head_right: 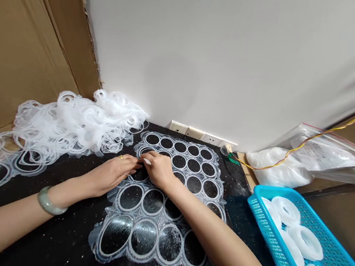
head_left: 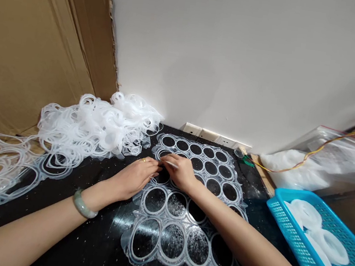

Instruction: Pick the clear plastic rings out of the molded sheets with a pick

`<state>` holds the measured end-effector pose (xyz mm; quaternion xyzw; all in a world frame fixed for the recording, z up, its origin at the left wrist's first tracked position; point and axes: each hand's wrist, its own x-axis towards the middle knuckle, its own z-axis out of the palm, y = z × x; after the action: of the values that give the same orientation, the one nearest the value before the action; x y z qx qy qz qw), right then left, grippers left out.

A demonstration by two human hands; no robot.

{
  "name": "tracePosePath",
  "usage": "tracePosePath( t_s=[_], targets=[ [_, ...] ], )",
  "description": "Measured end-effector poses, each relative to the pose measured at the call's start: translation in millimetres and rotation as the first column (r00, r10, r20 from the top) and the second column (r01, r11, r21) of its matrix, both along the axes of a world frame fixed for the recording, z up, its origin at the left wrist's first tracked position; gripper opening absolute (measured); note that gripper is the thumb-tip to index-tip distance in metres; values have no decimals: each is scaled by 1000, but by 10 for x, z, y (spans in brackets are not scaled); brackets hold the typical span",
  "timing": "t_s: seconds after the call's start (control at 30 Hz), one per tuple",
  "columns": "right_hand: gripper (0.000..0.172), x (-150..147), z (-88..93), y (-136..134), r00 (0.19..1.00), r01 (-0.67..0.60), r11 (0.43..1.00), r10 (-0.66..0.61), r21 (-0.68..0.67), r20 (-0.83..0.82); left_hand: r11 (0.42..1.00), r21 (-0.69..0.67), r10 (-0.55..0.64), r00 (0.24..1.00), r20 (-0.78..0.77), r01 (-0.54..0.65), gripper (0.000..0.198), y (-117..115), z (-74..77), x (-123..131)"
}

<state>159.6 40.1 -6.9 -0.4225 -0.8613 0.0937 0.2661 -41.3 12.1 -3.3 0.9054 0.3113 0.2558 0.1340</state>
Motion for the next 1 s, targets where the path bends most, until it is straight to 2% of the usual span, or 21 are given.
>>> tracePosePath(
  t_s=[0.1,0.17,0.27,0.33,0.47,0.6,0.7,0.77,0.83,0.9,0.93,1.0],
  targets=[
    [24,15,34,78,985,53,998,-57,26,160,1000,-4,4,1000,9,-4,30,-1,7,-7],
    [24,45,71,217,981,105,993,-111,48,160,1000,1,20,1000,15,-20,30,-1,-4,-19],
    [23,129,162,526,981,196,978,-194,74,-28,1000,1,28,999,32,-28,30,4,-24,-31],
    [21,209,246,753,939,288,957,-274,42,-209,1000,-7,28,998,49,-27,30,10,-33,-33],
    [21,384,434,1103,772,412,908,-391,-74,-501,999,-11,30,998,57,-30,29,13,-34,-31],
    [25,498,573,1194,629,429,893,-403,-136,-665,1000,-2,18,999,43,-18,30,0,-23,-48],
    [27,493,599,1063,615,345,915,-390,-211,-686,1000,-1,7,998,70,-7,28,0,-19,-73],
    [26,448,582,885,660,220,940,-340,-261,-669,999,-12,42,990,136,-41,25,10,-8,-89],
    [24,380,555,654,709,87,940,-290,-329,-643,994,-16,112,968,225,-111,21,18,19,-97],
    [22,303,525,399,750,-37,912,-245,-409,-614,982,-15,182,938,295,-186,19,20,60,-91],
    [21,263,511,272,767,-103,886,-219,-452,-604,977,-24,208,926,315,-211,25,18,80,-82],
    [20,191,488,43,787,-246,808,-155,-535,-597,973,-80,230,914,334,-216,49,12,107,-58]
  ],
)
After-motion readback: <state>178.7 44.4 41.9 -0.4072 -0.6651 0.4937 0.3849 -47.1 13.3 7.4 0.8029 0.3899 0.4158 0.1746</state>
